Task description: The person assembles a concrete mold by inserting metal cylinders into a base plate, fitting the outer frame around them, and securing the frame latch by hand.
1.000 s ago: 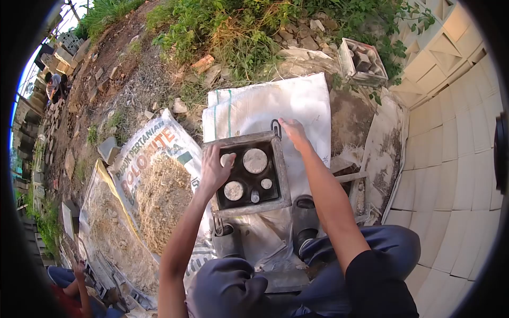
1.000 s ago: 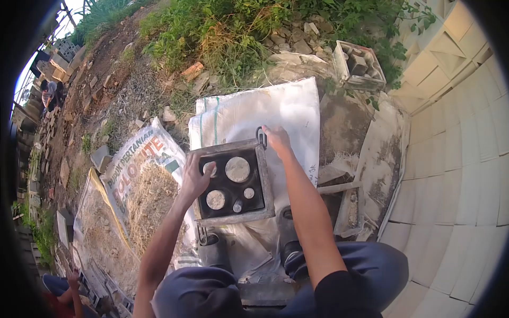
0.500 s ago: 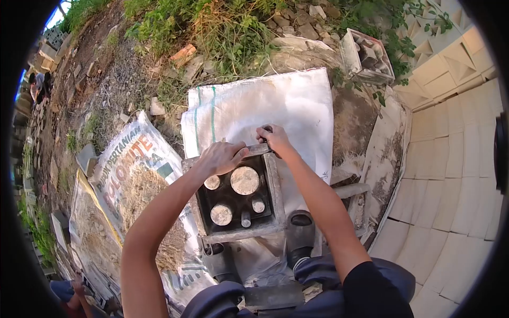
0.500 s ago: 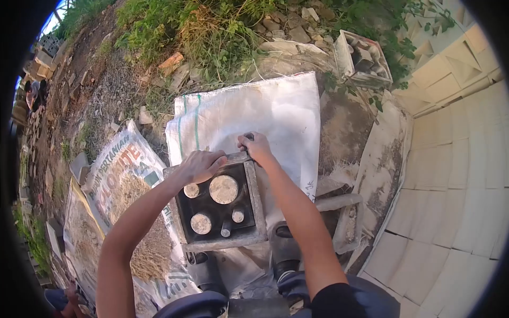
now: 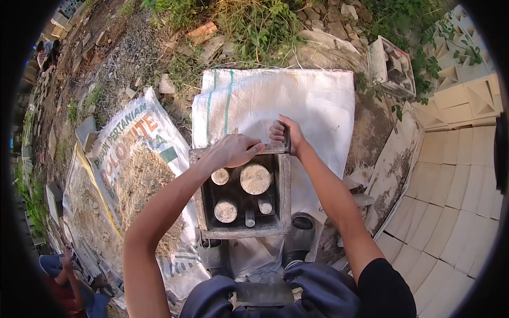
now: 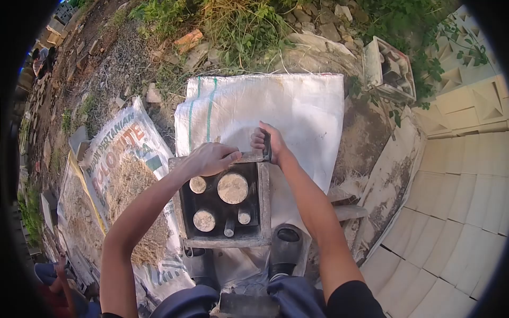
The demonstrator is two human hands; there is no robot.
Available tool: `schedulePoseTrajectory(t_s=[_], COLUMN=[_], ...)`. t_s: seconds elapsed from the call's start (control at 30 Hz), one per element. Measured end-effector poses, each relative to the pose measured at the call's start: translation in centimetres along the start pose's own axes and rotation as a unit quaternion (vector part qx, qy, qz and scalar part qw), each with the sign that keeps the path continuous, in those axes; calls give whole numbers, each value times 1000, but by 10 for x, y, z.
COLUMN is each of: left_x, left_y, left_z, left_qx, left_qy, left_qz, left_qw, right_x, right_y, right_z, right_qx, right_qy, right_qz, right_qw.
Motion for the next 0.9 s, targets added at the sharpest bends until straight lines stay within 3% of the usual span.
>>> schedulePoseTrajectory(t_s=[0.03, 0.1, 0.17, 0.23, 0.3, 0.37, 0.4, 0.43, 0.5, 0.53, 0.57, 0.6, 0.67, 0.7, 0.77, 0.8, 0.83, 0.9], left_x=[-1, -2, -3, -1, 2, 9, 13, 16, 20, 25, 27, 20, 4, -3, -22, -24, -24, -26], left_y=[0, -1, 0, -1, 0, 5, 11, 18, 40, 54, 68, 79, 99, 100, 104, 102, 103, 106], left_z=[-1, 1, 2, 5, 3, 1, -5, -11, -21, -24, -27, -33, -56, -64, -79, -74, -74, -79], left_qx=[-2, -8, 15, 15, 13, 23, 5, -14, 13, 10, 6, 6, 106, 107, 145, 168, 171, 224], left_qy=[5, -2, -14, -12, 22, 62, 72, 83, 72, -8, -88, -85, 80, 85, 426, 501, 502, 507], left_qz=[10, 11, 27, 16, 17, 31, 65, 98, 110, 174, 236, 236, 334, 332, 366, 377, 377, 368], left_qw=[1000, 1000, 999, 1000, 1000, 997, 995, 992, 991, 985, 968, 968, 933, 933, 815, 761, 760, 746], right_x=[0, 7, 2, 4, 14, 6, 22, 50, 54, 35, 15, 3, -15, -12, -9, -14, -1, 16], right_y=[-2, -5, -12, -10, -14, -11, -23, -40, -38, -21, -4, 13, 34, 30, 11, 6, -3, -18], right_z=[0, -5, -3, -4, 0, -5, -5, -10, -16, -17, -15, -18, -16, -11, -3, -5, -12, -16], right_qx=[0, -22, 5, 89, 81, 140, 138, 183, 221, 150, 70, 69, 63, 61, 99, 88, 85, -60], right_qy=[-7, 40, 43, 90, 36, 244, 243, 402, 548, 381, 190, 191, 126, 126, 47, 31, 30, 55], right_qz=[2, 123, 157, 295, 243, 373, 372, 400, 412, 344, 257, 259, 144, 148, 123, 139, 140, -79], right_qw=[1000, 991, 987, 947, 966, 884, 885, 803, 693, 845, 945, 944, 979, 979, 986, 986, 986, 994])
Point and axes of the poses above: each hand's wrist, its own y-axis away from the middle knuckle, its own x-axis out of the back of the hand, z = x × y, the point moved 3 cm from there along -y, towards the middle knuckle, and after that the axes turned 9 degrees about -x, right-handed, at the moved point
